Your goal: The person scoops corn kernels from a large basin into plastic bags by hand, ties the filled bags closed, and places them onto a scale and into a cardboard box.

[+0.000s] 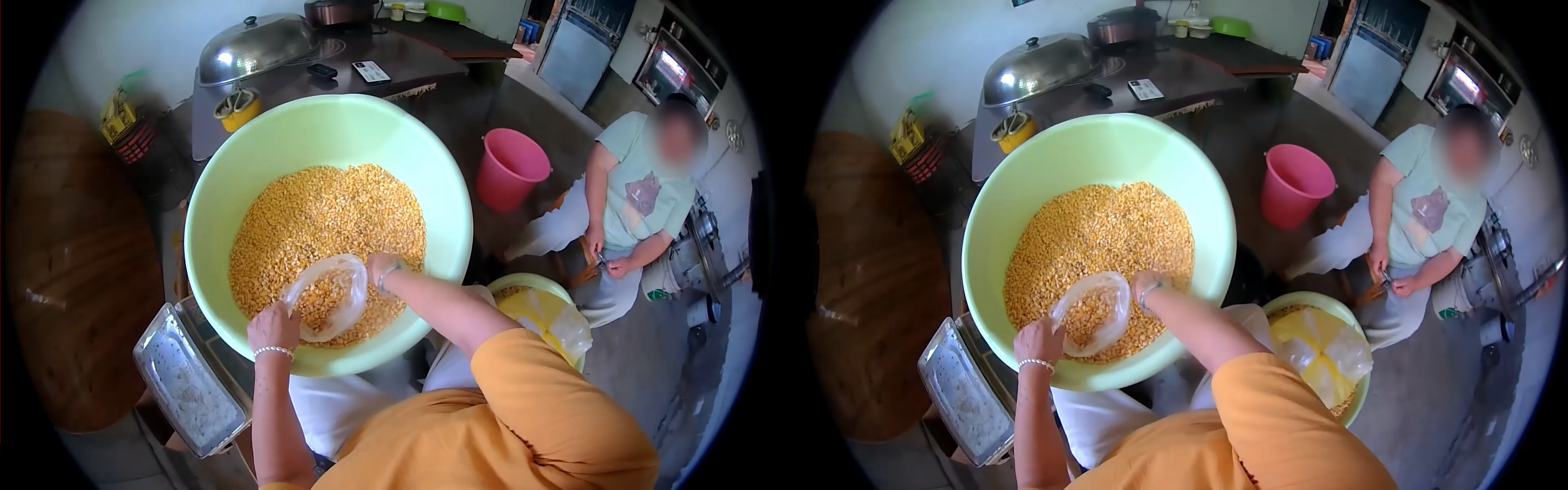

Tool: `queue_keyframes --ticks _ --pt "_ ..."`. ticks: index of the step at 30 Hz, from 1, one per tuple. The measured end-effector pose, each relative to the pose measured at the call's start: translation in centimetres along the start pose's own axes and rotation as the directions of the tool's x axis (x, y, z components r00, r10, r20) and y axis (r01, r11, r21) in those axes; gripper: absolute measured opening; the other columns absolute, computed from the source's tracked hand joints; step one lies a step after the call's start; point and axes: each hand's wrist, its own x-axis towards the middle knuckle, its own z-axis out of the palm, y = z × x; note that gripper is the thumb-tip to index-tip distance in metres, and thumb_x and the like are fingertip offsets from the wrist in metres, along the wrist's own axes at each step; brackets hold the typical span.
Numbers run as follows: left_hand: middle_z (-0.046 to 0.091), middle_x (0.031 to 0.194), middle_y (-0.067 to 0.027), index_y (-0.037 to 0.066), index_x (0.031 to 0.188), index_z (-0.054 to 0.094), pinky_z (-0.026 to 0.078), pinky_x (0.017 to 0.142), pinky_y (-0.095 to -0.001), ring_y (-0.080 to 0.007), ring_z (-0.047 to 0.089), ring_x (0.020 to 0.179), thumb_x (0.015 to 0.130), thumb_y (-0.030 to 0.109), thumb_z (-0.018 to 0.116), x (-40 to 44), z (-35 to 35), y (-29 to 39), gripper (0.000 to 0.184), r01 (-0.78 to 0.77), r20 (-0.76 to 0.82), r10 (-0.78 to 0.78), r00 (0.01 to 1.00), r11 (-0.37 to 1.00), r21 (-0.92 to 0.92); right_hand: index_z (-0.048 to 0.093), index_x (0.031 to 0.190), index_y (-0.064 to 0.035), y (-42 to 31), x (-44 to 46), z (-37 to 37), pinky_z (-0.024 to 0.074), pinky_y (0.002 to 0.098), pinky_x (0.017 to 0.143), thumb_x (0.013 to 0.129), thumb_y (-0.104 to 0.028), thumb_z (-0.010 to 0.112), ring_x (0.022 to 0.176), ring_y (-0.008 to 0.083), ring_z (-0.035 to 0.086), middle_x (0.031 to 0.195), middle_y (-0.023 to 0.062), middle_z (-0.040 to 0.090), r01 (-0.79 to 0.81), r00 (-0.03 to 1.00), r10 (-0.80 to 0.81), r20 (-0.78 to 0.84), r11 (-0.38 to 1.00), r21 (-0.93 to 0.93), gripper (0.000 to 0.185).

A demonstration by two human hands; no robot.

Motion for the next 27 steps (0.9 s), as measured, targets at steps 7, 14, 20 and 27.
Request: queue_keyframes --ticks 7,14,20,27 --pt "0.063 0.081 -0.0175 0.004 0.083 0.062 0.047 0.073 -0.0403 -0.0317 0.061 0.080 0.077 0.032 0.056 0.0 -0.2 0.1 0.029 0.004 0.020 -0.004 1.000 1.000 -0.001 0.066 0.089 -0.0037 -1.2 -3.0 -1.7 0.0487 0.0380 0.078 0.077 -0.022 0.054 0.091 0.0305 0.061 0.097 0.0185 0.063 0.014 1.000 -0.014 0.006 0.999 -0.045 0.024" --pt "0.063 0.084 -0.0169 0.006 0.087 0.061 0.047 0.074 -0.0405 -0.0317 0.060 0.083 0.077 0.035 0.057 0.1 0.0 -0.1 0.031 0.000 0.052 0.000 0.999 1.000 -0.002 0.066 0.090 -0.0021 -0.9 -1.9 -1.5 0.0482 0.0363 0.078 0.080 -0.018 0.051 0.092 0.0286 0.061 0.099 0.0175 0.062 0.032 0.997 -0.031 0.076 0.999 -0.018 0.024" --pt "0.064 0.081 -0.0167 0.004 0.082 0.063 0.047 0.074 -0.0391 -0.0303 0.061 0.080 0.077 0.032 0.057 -0.2 -0.3 0.2 0.029 0.005 0.006 -0.005 1.000 1.000 -0.016 0.065 0.095 -0.0018 -1.0 -1.5 -1.6 0.0470 0.0372 0.082 0.082 -0.015 0.046 0.096 0.0289 0.060 0.104 0.0176 0.061 0.000 0.996 -0.004 0.088 0.998 0.055 0.026" --pt "0.064 0.082 -0.0165 0.005 0.085 0.062 0.047 0.074 -0.0393 -0.0307 0.061 0.082 0.077 0.034 0.056 0.1 0.0 -0.1 0.031 -0.009 0.040 0.009 0.999 1.000 0.001 0.065 0.092 -0.0015 -0.6 -0.6 -1.0 0.0472 0.0388 0.079 0.082 -0.018 0.047 0.092 0.0308 0.061 0.099 0.0190 0.062 0.044 0.997 -0.051 0.056 0.991 0.130 0.026"
